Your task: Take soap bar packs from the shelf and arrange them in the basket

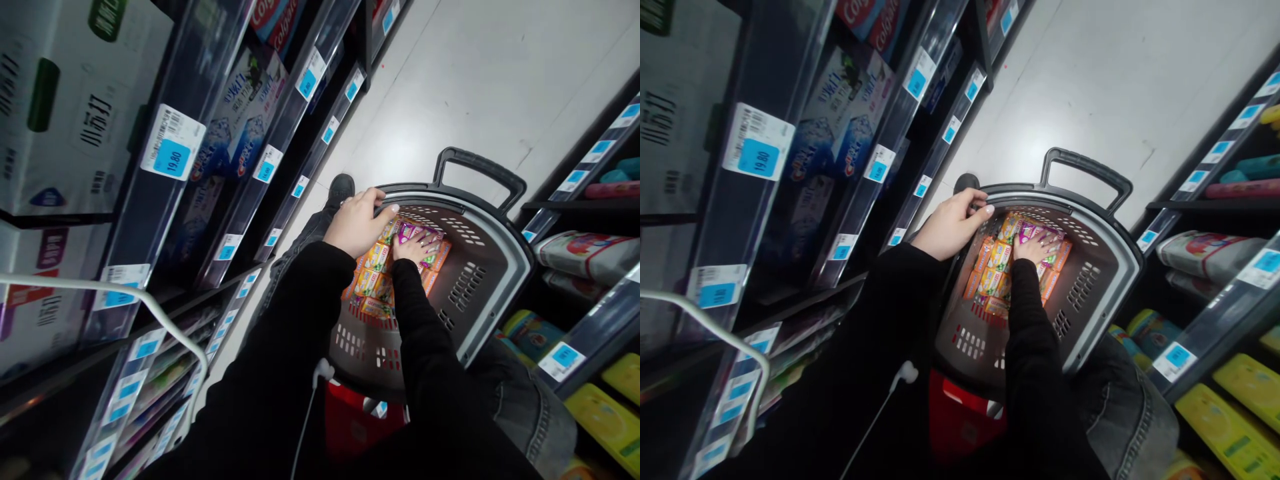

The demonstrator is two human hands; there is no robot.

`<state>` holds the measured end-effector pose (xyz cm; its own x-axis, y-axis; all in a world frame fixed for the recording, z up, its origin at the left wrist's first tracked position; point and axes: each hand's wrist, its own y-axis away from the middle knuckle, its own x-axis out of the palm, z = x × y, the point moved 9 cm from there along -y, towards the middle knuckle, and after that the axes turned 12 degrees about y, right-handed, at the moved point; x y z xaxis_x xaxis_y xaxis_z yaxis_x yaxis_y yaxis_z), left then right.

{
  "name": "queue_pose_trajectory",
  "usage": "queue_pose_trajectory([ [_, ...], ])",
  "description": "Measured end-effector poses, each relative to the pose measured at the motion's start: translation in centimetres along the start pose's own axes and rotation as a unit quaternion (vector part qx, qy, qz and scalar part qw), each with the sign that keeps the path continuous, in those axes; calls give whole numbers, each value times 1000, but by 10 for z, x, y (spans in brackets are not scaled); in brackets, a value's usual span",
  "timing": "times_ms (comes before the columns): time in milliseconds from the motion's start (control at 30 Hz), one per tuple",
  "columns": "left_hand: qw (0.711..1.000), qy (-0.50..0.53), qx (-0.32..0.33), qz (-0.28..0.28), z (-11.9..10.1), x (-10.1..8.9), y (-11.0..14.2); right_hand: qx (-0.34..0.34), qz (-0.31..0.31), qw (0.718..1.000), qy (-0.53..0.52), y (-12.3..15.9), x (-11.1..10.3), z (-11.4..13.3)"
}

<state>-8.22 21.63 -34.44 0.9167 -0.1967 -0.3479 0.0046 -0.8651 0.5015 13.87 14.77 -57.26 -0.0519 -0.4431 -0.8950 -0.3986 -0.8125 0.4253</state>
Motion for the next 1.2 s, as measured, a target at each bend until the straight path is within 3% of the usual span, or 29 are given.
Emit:
queue_pose_trajectory([
  [133,1000,7,8,0,-2,0,0,-62,20,997,-30,-12,1,14],
  [267,1000,1,2,4,-2,1,0,-121,-23,992,26,-5,-11,13],
  [400,1000,-13,2,15,-3,4,0,-267,-12,954,138,7,-2,2],
  [533,999,-34,1,25,-2,6,1,-328,-23,924,196,-1,7,-14],
  [667,999,-46,4,29,-2,7,1,-323,-51,921,210,-6,6,-15],
  [800,998,-60,4,36,0,8,0,-325,-42,920,216,-5,6,-24],
  [1033,994,-93,-4,51,-3,10,2,-270,-20,936,225,-15,5,-48],
  [1200,994,-96,-4,47,7,9,-6,-232,16,949,215,7,-15,-38],
])
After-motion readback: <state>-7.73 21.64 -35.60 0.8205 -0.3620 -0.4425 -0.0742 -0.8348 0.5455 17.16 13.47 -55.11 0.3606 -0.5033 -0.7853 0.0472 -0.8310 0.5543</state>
